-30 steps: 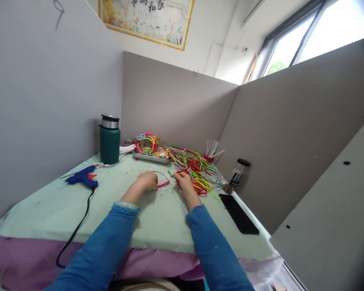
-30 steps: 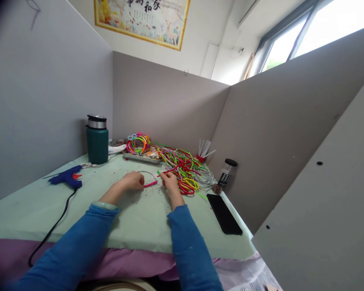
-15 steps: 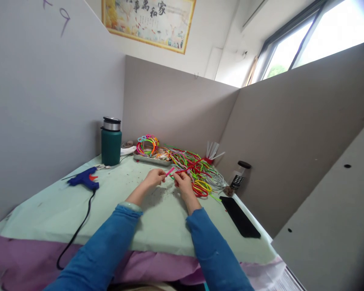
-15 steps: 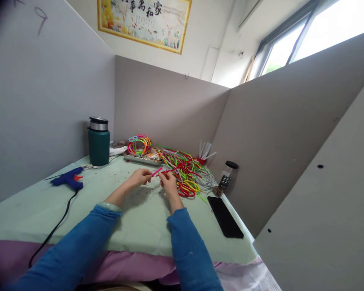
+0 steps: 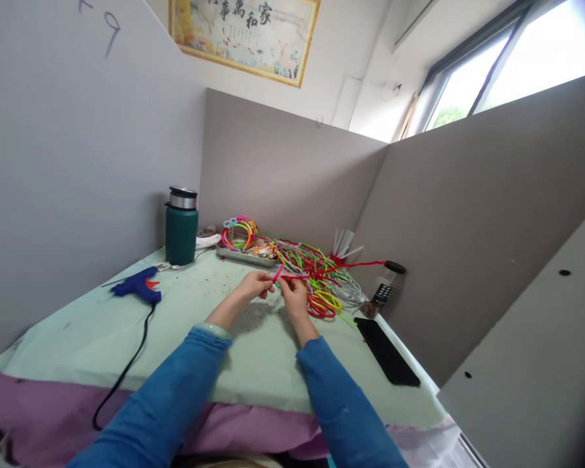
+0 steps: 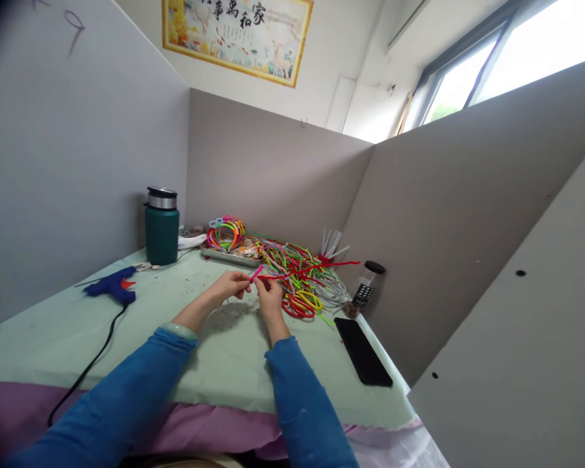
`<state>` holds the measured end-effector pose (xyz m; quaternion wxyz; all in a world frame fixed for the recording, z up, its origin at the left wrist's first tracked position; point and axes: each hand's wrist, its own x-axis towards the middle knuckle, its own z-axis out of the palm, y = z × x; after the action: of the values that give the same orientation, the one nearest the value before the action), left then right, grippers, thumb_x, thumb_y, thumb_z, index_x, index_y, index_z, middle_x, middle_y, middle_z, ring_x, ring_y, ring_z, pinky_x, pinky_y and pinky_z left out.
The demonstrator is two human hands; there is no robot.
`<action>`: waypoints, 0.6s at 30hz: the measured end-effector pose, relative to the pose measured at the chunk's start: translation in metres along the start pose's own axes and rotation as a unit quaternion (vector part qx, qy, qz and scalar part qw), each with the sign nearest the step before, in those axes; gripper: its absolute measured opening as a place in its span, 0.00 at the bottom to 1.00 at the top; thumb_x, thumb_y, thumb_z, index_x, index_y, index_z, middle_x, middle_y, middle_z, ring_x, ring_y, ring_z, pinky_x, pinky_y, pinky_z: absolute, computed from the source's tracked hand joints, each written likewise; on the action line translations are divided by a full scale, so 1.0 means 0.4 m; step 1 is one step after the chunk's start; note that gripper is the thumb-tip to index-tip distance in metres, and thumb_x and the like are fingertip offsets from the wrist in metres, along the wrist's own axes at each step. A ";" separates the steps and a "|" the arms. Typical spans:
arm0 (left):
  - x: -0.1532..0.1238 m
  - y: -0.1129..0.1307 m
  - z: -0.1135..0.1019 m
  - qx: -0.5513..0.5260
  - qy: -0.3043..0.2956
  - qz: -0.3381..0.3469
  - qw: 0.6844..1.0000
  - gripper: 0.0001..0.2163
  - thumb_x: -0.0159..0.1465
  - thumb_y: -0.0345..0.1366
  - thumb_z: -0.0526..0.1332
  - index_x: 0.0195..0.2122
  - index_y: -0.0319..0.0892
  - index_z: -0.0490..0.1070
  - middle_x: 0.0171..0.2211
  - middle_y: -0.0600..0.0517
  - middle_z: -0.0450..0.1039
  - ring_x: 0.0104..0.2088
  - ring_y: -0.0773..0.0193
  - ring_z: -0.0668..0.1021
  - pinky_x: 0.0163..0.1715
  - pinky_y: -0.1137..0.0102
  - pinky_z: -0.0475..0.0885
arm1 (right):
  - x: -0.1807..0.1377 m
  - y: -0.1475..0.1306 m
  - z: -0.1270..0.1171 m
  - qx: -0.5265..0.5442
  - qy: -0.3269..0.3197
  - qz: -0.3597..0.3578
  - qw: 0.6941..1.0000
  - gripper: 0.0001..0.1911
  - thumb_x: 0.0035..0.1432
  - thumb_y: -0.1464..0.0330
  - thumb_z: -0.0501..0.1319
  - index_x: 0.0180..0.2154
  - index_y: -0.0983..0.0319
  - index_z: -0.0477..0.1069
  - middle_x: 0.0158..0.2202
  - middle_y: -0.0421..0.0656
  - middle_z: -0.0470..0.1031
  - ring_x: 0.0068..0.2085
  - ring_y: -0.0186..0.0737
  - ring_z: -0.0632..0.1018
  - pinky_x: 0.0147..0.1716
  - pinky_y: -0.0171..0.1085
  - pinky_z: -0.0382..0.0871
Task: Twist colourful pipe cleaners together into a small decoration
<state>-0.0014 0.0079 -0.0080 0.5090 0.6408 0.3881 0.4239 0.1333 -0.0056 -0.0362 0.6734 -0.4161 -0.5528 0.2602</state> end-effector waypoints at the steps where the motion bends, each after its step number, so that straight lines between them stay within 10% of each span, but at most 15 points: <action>1: -0.001 0.002 0.001 -0.006 0.001 0.000 1.000 0.05 0.52 0.33 0.60 0.29 0.36 0.68 0.23 0.53 0.71 0.16 0.74 0.67 0.19 0.75 0.62 | -0.002 -0.001 0.002 -0.012 0.002 -0.012 1.000 0.13 0.48 0.58 0.61 0.30 0.62 0.71 0.25 0.41 0.71 0.27 0.35 0.68 0.26 0.34 0.61; 18: -0.009 0.015 0.000 -0.040 0.027 0.022 0.999 0.17 0.48 0.47 0.64 0.27 0.35 0.71 0.19 0.54 0.68 0.16 0.74 0.65 0.19 0.74 0.59 | -0.011 -0.003 0.007 0.009 -0.037 0.001 0.999 0.10 0.50 0.61 0.61 0.29 0.62 0.68 0.18 0.35 0.63 0.21 0.31 0.63 0.22 0.32 0.57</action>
<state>-0.0023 0.0035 -0.0027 0.5141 0.6163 0.3706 0.4674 0.1293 -0.0092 -0.0374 0.6561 -0.4004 -0.5745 0.2813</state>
